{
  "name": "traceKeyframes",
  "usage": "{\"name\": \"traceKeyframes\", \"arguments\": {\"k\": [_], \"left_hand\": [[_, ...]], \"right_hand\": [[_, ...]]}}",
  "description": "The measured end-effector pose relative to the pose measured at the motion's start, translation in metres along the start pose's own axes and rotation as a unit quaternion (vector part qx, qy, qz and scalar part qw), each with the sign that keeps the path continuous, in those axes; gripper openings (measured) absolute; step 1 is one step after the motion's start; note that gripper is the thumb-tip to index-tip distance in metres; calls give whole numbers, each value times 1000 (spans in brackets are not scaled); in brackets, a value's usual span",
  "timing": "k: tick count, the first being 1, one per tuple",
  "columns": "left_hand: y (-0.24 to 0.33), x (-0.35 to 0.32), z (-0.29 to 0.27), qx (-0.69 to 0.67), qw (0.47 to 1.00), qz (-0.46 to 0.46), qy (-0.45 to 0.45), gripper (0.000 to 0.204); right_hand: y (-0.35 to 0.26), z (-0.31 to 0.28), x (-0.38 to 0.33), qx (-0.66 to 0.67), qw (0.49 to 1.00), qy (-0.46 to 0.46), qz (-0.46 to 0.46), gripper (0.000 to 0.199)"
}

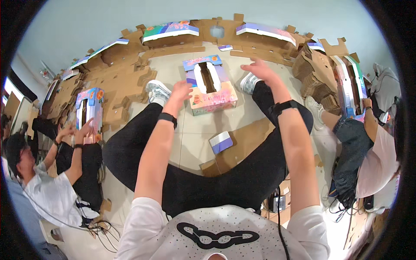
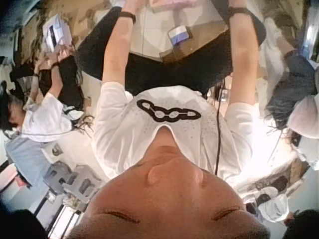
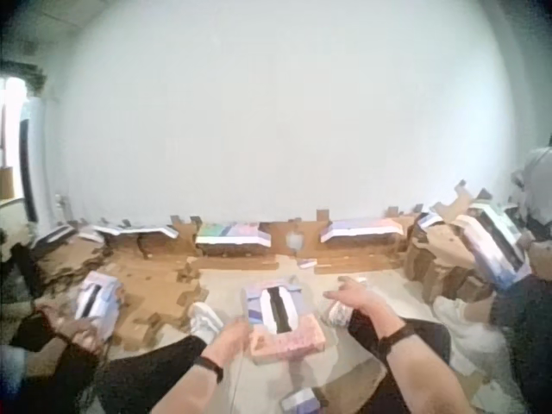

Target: Assembling fruit packaging boxes from unfolded cardboard sheets.

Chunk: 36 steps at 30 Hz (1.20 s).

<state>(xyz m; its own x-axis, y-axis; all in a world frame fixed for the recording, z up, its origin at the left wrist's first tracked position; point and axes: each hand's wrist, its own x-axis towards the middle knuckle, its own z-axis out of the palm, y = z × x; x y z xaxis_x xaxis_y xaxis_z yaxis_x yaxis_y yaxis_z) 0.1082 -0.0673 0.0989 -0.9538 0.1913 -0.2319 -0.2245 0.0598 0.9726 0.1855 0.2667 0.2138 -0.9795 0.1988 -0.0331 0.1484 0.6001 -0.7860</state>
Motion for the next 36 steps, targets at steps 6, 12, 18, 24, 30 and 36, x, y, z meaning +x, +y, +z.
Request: {"name": "traceKeyframes", "arguments": {"k": [6,12,18,24,30,36], "left_hand": [[85,-46,-12,-36,993,92,-60,57],[165,-69,-16,-21,988,131,-80,47],[260,-20,-21,26,963,190,-187,42],[284,-1,30,-19,972,174,-154,47],[233,22,64,36,986,95,-135,35],[193,63,66,165,980,69,-82,40]], "right_hand": [[-15,-72,-14,-111,988,39,-100,91],[-72,-137,-37,-130,984,80,-94,82],[-139,-178,-81,-133,985,72,-86,75],[-127,-184,-30,-77,988,13,-134,62],[-74,-50,66,-70,983,-138,-97,64],[26,62,150,-150,967,-199,-49,82]]}}
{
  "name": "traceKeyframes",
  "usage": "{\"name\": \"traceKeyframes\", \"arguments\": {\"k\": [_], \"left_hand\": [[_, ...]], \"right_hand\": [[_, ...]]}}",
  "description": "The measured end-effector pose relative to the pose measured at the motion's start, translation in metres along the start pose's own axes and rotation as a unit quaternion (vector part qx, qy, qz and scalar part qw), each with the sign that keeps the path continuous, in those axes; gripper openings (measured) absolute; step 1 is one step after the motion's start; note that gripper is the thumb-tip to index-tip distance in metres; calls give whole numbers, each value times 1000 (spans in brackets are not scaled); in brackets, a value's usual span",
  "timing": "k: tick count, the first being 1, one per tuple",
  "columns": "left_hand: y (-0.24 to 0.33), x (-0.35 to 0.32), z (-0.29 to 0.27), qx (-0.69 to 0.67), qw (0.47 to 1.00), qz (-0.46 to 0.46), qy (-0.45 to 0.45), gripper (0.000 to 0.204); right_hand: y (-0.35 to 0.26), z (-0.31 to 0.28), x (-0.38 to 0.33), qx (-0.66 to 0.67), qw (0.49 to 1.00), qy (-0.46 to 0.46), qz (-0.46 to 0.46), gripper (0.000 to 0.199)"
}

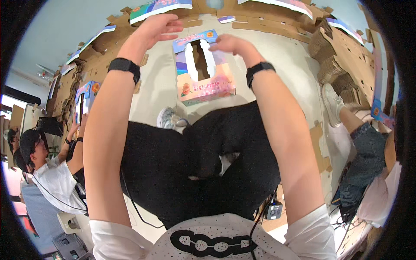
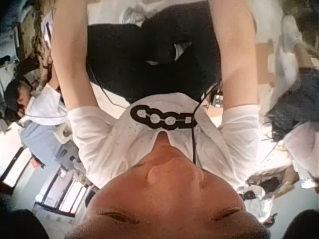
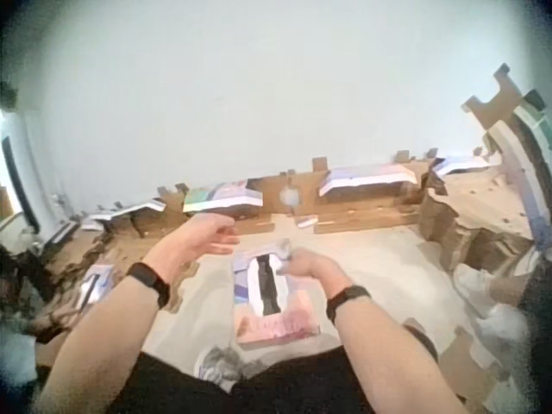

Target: Assembling fruit packaging boxes from unfolded cardboard sheets.

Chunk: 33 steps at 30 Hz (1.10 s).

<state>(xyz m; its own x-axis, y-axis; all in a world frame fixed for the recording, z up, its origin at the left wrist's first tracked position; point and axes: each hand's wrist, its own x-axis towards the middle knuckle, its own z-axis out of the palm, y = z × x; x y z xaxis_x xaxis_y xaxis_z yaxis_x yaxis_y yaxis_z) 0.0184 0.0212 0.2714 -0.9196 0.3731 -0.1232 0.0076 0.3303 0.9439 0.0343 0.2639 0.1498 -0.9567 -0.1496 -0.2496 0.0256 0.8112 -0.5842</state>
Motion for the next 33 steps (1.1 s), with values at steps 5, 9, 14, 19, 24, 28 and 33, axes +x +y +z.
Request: {"name": "traceKeyframes", "arguments": {"k": [5,9,14,19,24,28,33], "left_hand": [[-50,41,-1,-98,994,-44,-25,41],[-86,55,3,-171,978,-118,-3,38],[-104,65,31,-337,934,-114,-12,36],[-145,33,31,-396,902,-170,-2,34],[-180,9,-3,-518,833,-188,56,25],[-193,10,-12,-565,805,-176,42,23],[-213,-4,-24,-594,780,-188,55,21]], "right_hand": [[47,43,37,23,999,34,35,61],[27,38,26,120,981,-125,88,101],[67,72,44,113,991,-16,73,94],[44,93,50,6,992,-40,119,80],[44,116,49,-107,993,-32,25,71],[30,106,41,-81,995,-56,18,66],[-16,78,26,-139,980,-127,66,67]]}}
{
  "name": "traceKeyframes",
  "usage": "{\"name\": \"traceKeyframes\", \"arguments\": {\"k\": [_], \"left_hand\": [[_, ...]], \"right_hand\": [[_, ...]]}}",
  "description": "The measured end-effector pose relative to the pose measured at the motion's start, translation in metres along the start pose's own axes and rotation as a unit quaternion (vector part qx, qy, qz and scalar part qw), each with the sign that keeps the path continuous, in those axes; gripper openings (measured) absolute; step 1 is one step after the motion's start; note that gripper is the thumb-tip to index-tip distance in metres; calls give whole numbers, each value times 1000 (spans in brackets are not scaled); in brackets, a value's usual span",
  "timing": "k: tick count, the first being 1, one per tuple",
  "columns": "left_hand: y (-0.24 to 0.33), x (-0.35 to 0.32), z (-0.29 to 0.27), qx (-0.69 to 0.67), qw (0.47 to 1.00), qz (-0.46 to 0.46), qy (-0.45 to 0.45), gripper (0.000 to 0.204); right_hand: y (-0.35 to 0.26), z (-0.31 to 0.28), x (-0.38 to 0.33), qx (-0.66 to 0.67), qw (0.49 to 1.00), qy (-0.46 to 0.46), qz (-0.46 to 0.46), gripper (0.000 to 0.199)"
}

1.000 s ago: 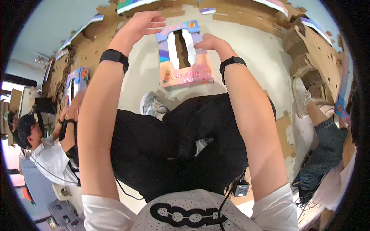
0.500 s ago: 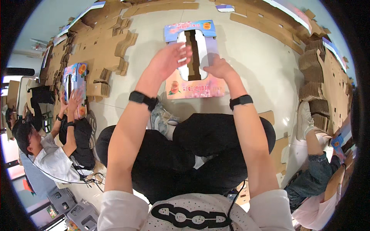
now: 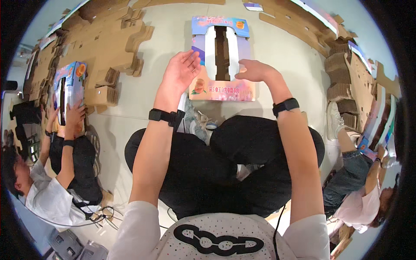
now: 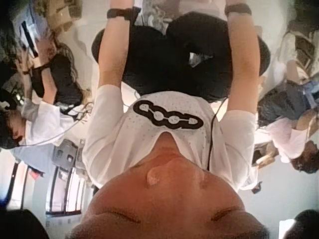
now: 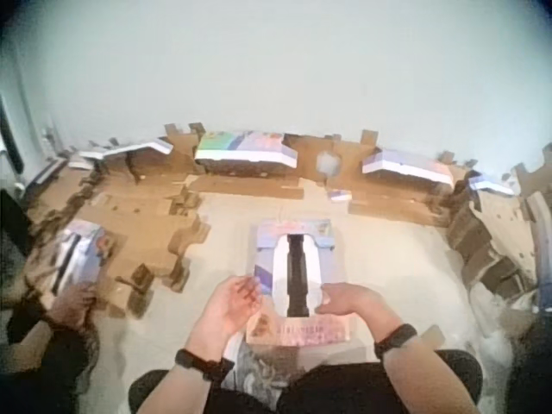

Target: Assembling fruit packaging boxes from unfolded cardboard sheets.

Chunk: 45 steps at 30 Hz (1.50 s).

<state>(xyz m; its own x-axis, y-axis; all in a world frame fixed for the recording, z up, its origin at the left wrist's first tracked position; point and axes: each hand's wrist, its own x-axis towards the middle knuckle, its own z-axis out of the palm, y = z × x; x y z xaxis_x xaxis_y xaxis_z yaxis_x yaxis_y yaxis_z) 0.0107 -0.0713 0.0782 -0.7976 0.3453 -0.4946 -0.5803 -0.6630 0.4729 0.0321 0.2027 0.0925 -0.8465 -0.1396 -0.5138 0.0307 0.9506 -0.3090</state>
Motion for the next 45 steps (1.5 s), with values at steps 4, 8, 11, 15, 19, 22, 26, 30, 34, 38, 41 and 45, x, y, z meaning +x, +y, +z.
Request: {"name": "traceKeyframes", "arguments": {"k": [4,8,11,15,19,22,26,30,34,38,41,45], "left_hand": [[-3,7,-5,14,999,30,3,20],[-12,-3,13,70,995,42,62,23],[-24,0,19,99,987,36,123,25],[-31,17,-5,208,958,129,151,27],[-34,39,-25,327,913,130,206,26],[-43,49,-37,392,909,67,127,30],[-47,45,-17,316,946,4,75,42],[-72,40,-10,203,977,-50,-28,43],[-78,26,14,243,969,-51,-7,51],[-61,27,3,197,980,-26,-18,54],[-49,30,2,120,993,-22,1,57],[-40,26,10,-48,997,-63,-11,49]], "right_hand": [[-8,-42,-23,86,993,49,-56,74],[-20,-59,-49,372,924,66,-65,70],[-9,-37,-45,591,799,52,-101,68],[24,4,-28,606,789,98,-31,79],[27,18,-5,396,904,133,93,95],[14,22,6,356,923,119,79,100],[15,34,8,269,933,228,73,97],[26,26,7,205,950,225,66,85],[31,44,2,52,994,81,-47,88],[1,40,-1,-16,995,94,4,86],[5,53,10,72,981,174,-54,84],[-13,58,12,440,892,72,-71,89]]}}
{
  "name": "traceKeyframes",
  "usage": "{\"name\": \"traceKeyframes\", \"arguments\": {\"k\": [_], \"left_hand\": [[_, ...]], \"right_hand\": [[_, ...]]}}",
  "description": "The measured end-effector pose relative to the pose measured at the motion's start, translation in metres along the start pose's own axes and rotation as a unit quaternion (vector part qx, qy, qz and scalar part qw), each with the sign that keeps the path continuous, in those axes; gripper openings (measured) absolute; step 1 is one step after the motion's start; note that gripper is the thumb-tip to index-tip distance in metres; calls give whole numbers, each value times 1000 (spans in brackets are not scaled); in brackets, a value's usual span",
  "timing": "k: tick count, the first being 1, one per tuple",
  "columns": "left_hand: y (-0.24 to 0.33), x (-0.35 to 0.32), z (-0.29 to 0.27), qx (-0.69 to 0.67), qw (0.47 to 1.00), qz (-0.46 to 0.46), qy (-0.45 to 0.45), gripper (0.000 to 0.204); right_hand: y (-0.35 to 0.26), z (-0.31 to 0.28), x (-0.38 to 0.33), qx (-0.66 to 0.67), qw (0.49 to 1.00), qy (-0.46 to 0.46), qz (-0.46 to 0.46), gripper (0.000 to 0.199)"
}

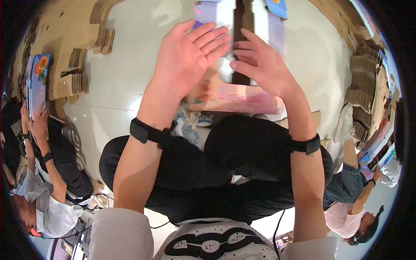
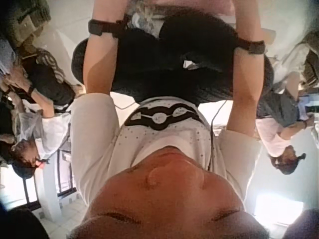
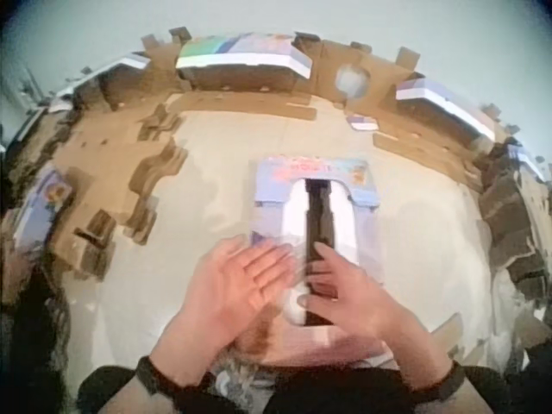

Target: Assembling fruit packaging boxes from unfolded cardboard sheets.

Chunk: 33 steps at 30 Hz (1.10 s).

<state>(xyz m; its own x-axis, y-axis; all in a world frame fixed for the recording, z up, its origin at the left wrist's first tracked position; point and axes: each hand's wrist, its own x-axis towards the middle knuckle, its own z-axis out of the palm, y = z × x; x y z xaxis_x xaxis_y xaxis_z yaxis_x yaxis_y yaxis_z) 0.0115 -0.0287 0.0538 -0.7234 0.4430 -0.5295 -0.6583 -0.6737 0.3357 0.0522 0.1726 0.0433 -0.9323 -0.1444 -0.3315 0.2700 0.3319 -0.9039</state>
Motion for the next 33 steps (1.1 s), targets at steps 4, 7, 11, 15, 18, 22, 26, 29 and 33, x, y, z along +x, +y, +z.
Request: {"name": "traceKeyframes", "arguments": {"k": [4,7,11,15,18,22,26,29,33], "left_hand": [[13,6,-35,-179,968,-81,-153,31],[12,5,-22,-197,960,-97,-174,33],[9,9,-15,-247,938,-104,-218,34],[11,6,1,-245,908,-134,-313,37],[11,7,0,-235,894,-128,-360,37],[-21,14,-19,-289,908,-156,-260,41],[-1,18,-23,-236,958,-79,-142,35],[-10,11,-10,-64,998,-4,-16,21],[-8,9,-13,30,981,106,160,35]], "right_hand": [[-13,1,-7,-282,957,-40,-61,87],[-6,-1,-11,-315,940,-45,-124,77],[-22,22,-12,-224,953,-125,-159,55],[-22,46,-26,-206,943,-229,-130,42],[-29,50,-27,-242,934,-227,-132,42],[-12,46,-25,-278,929,-195,-148,45],[-11,36,-18,-326,922,5,-210,57],[-14,20,-9,-232,961,101,-113,62],[-9,16,-10,-252,954,114,-115,64]]}}
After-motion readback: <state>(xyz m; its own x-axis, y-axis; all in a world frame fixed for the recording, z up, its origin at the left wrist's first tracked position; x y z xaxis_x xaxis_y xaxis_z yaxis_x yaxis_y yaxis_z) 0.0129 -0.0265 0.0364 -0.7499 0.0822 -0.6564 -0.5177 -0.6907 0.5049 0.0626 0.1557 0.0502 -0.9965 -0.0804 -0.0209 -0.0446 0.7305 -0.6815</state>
